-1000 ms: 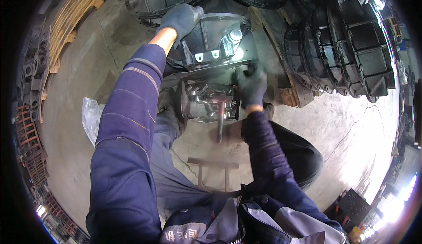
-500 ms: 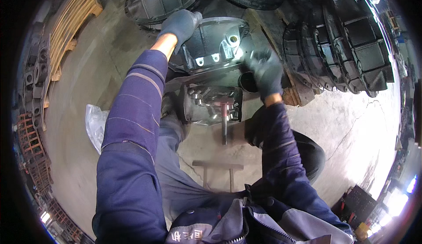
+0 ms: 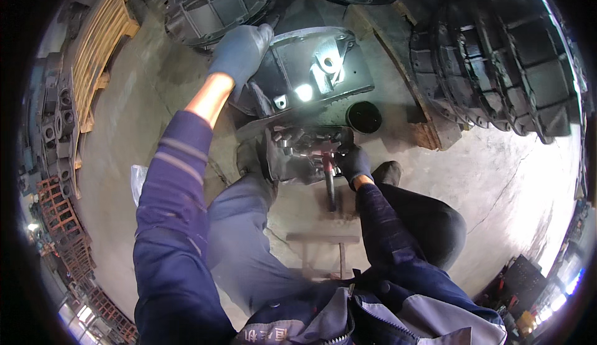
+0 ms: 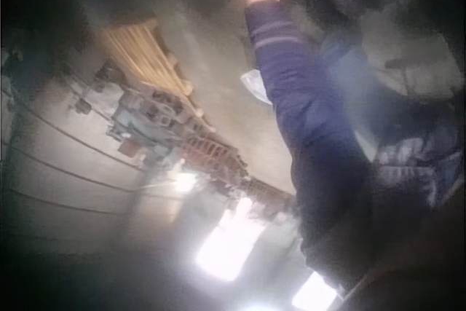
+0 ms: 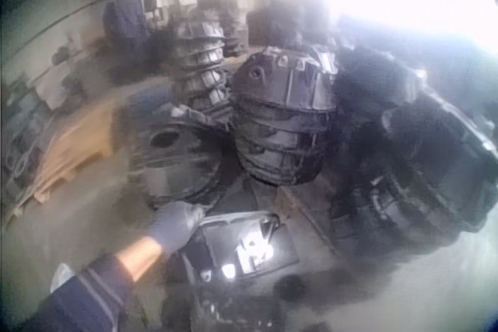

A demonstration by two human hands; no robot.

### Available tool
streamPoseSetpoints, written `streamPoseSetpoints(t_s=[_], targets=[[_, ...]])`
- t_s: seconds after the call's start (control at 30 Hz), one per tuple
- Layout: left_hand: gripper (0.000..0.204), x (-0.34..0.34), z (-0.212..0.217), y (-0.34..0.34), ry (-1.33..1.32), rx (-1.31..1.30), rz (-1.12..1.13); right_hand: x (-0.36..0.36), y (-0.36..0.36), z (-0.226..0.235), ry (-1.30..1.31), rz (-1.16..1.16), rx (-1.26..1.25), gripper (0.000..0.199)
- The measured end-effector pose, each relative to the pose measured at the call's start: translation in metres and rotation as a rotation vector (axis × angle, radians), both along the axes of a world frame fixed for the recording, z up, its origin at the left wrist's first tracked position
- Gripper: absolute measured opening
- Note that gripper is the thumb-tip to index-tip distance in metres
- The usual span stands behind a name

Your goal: The person sits on a low stool and uses a hammer to drive cylindrical metal pins into holes on a large metal housing. They repeatedly pick up pins, align them, and strike them until flush, then move the housing aside.

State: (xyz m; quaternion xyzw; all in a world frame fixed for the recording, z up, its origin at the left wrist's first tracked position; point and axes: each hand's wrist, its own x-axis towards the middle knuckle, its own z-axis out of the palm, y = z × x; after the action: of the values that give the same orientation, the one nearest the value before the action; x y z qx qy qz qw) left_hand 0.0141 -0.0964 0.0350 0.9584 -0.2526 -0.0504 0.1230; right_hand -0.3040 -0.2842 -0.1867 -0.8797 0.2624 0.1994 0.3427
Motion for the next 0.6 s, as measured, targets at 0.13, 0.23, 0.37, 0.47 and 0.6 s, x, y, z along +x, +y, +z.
streamPoseSetpoints(t_s=[0.13,0.23,0.37,0.47,0.6], targets=[[0.062,-0.005,-0.002,0.002,0.083,-0.124,0.046,0.015,0.008,-0.01,-0.028,-0.214,0.066,0.035],[0.064,-0.006,-0.007,0.003,0.059,-0.184,-0.023,0.032,0.016,-0.017,-0.228,-0.172,0.255,0.03],[0.057,-0.006,-0.004,0.004,0.032,-0.158,-0.017,0.056,0.025,-0.023,-0.279,-0.479,0.776,0.028],[0.051,-0.006,0.002,0.002,0.128,-0.137,0.01,0.075,0.034,-0.022,-0.229,-0.232,0.658,0.034],[0.05,-0.006,0.01,0.0,0.23,-0.124,0.024,0.097,0.051,0.01,-0.383,-0.749,1.212,0.042]])
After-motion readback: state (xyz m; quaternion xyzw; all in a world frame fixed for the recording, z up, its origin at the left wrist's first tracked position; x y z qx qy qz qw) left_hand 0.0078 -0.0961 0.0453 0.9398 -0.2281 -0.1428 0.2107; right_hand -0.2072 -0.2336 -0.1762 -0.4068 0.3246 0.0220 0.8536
